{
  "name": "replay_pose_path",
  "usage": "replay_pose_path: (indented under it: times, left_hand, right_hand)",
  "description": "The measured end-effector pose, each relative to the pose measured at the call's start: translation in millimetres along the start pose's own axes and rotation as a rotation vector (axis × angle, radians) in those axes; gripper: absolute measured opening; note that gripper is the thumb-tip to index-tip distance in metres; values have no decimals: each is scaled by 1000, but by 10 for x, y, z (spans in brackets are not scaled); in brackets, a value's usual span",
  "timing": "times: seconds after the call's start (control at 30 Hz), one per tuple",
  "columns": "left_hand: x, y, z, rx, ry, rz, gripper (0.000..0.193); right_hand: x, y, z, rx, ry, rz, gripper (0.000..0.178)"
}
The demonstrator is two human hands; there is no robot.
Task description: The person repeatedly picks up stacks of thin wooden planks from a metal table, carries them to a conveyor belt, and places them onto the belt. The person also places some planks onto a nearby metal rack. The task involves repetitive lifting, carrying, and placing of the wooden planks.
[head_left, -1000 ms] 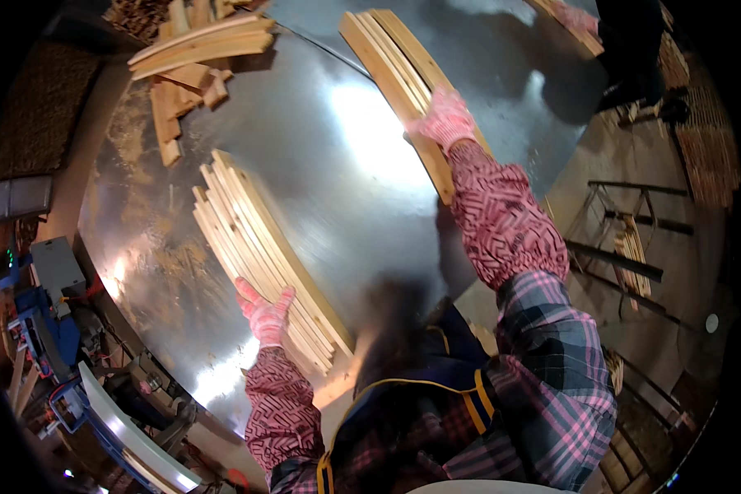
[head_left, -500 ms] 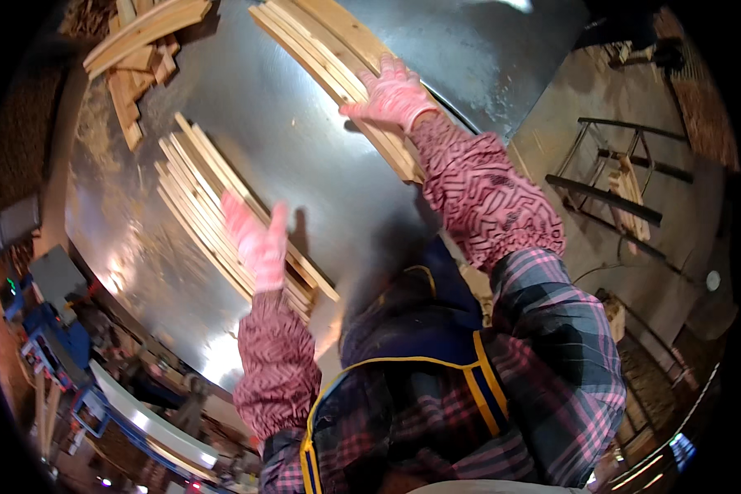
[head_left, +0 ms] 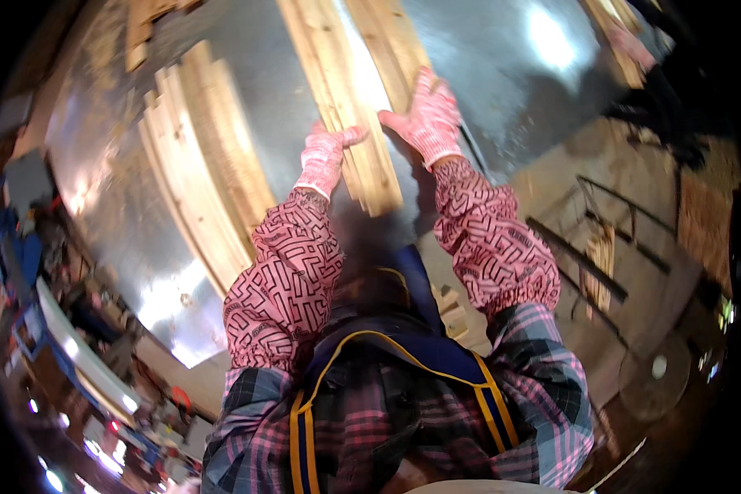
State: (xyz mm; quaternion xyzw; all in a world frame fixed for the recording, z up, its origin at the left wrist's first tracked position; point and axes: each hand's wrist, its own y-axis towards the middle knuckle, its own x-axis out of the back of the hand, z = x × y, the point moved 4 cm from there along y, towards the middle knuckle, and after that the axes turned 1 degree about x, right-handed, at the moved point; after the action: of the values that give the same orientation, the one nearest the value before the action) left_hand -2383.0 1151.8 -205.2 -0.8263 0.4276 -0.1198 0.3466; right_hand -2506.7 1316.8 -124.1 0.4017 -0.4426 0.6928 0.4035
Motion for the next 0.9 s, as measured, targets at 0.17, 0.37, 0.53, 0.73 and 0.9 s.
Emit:
replay_pose_path:
  times: [0.17, 0.37, 0.53, 0.73, 0.9]
  left_hand:
    - [979, -333, 86, -93, 261, -131, 77]
    - [1270, -984, -436, 189, 664, -507, 83]
    - [1390, -1115, -453, 0, 972, -627, 72]
    - [1871, -1445, -160, -201, 837, -216, 75]
    - [2124, -1788, -100, -355, 982, 39, 72]
  right_hand:
    - [145, 15, -151, -32, 8, 39, 112]
    - [-150, -189, 246, 64, 577, 376, 104]
    - [-1102, -1192, 811, 15, 639, 518, 115]
    - [-1135, -1174, 1697, 43, 609, 509, 108]
    - [-841, -1240, 2448, -128, 304, 32, 131]
